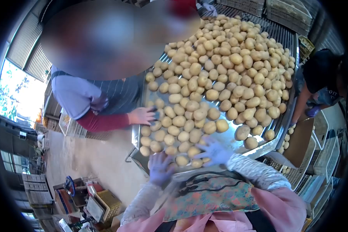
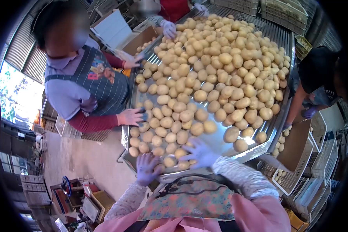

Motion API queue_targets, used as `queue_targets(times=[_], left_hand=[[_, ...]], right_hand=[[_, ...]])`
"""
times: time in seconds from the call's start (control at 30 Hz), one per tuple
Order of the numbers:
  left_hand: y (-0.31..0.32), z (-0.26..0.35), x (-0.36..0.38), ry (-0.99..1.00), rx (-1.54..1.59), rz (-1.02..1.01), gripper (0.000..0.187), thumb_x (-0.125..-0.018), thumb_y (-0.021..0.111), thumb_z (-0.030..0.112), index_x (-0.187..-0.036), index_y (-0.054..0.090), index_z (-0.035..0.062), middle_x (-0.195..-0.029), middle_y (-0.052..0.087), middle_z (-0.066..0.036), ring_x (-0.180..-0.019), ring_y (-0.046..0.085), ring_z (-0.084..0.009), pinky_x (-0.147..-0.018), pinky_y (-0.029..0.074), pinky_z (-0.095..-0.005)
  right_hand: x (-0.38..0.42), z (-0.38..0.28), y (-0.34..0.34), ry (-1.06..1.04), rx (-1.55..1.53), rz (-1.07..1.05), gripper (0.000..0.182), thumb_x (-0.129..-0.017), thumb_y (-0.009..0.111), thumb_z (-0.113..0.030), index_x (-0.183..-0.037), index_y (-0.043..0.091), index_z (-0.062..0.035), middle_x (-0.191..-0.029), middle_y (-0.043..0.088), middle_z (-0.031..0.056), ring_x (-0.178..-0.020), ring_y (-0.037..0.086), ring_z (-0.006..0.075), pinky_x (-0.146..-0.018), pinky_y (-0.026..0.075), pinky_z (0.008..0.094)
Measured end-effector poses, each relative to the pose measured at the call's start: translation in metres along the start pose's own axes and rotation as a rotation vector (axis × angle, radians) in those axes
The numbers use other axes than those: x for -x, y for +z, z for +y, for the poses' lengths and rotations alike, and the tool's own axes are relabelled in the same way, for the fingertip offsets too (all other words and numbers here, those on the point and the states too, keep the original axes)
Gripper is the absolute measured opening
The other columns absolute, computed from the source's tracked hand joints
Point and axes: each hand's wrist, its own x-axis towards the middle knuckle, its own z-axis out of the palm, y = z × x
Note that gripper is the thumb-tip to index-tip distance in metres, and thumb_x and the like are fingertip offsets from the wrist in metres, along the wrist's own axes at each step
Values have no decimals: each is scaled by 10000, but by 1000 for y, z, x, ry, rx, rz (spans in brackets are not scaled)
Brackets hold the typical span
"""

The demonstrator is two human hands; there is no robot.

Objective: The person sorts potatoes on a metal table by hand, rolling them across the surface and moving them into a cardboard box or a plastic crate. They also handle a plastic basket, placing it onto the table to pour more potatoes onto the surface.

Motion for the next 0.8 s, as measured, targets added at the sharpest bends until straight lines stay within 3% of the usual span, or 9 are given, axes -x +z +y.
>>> queue_targets(times=[0.2, 0.23, 0.33, 0.4, 0.43, 0.47, 0.6, 0.7, 0.8], left_hand=[[55, -31, -73, -140, -385, 324, 411, -912, 611, 293, -1260, 650, 78, -1329, 575, -203, -1240, 515, -461, -1082, 365, -581], [30, -4, -95, -14, -421, -182, 497, -935, 607, 342, -1352, 608, 70, -1371, 566, -197, -1274, 503, -482, -1076, 364, -595], [123, 38, -92, -38, -180, 229, 581, -926, 631, 443, -1461, 574, 225, -1507, 500, -172, -1374, 450, -484, -1083, 367, -641], [85, 49, -98, 135, -134, 131, 598, -918, 632, 456, -1452, 574, 194, -1506, 504, -174, -1366, 459, -468, -1100, 347, -642], [64, 43, -88, 297, -99, -2, 618, -911, 633, 470, -1444, 573, 164, -1505, 508, -177, -1358, 469, -453, -1117, 328, -644], [73, 16, -79, 260, -152, 99, 640, -900, 651, 461, -1451, 566, 148, -1498, 508, -196, -1352, 471, -456, -1123, 326, -638], [67, 13, -95, -105, -272, 94, 675, -867, 697, 455, -1439, 572, 119, -1483, 495, -256, -1332, 473, -474, -1125, 334, -637], [137, 39, -131, -192, -59, 396, 683, -922, 643, 451, -1472, 515, 67, -1494, 460, -268, -1379, 395, -517, -1168, 241, -655], [113, 86, -125, 95, -100, 191, 658, -912, 650, 474, -1452, 547, 110, -1469, 494, -226, -1378, 405, -493, -1145, 266, -650]], right_hand=[[-69, -49, 51, -101, -84, -89, 460, -834, 701, -540, -1259, 691, -364, -1544, 454, 95, -1445, 353, 423, -1193, 244, 603], [-71, -58, 32, -100, -80, -146, 398, -872, 680, -501, -1225, 713, -322, -1474, 535, 94, -1415, 423, 370, -1175, 291, 579], [-41, -25, 0, -111, -435, -325, 287, -911, 643, -384, -1131, 746, -231, -1192, 687, 68, -1178, 618, 265, -1017, 453, 504], [-2, 7, -12, 423, -622, -252, 208, -912, 627, -314, -1010, 756, -183, -951, 717, 26, -916, 679, 224, -792, 515, 440], [-9, -4, -120, 215, -13, -121, 171, -867, 650, -276, -960, 757, -179, -864, 687, 30, -789, 658, 266, -670, 503, 432], [27, 29, -92, 335, 237, 310, 195, -814, 682, -284, -941, 763, -161, -802, 661, 41, -739, 645, 265, -651, 501, 430], [85, 73, -112, 942, 394, 377, 743, -802, 744, -471, -1451, 530, -180, -1461, 474, 201, -1424, 329, 483, -1139, 248, 652], [47, 75, -112, 1111, 263, 290, 795, -764, 767, -501, -1464, 514, -221, -1488, 459, 186, -1431, 338, 443, -1141, 244, 663], [28, 77, -77, 874, 227, 380, 780, -739, 781, -516, -1424, 547, -227, -1448, 492, 170, -1330, 461, 409, -1148, 282, 619]])
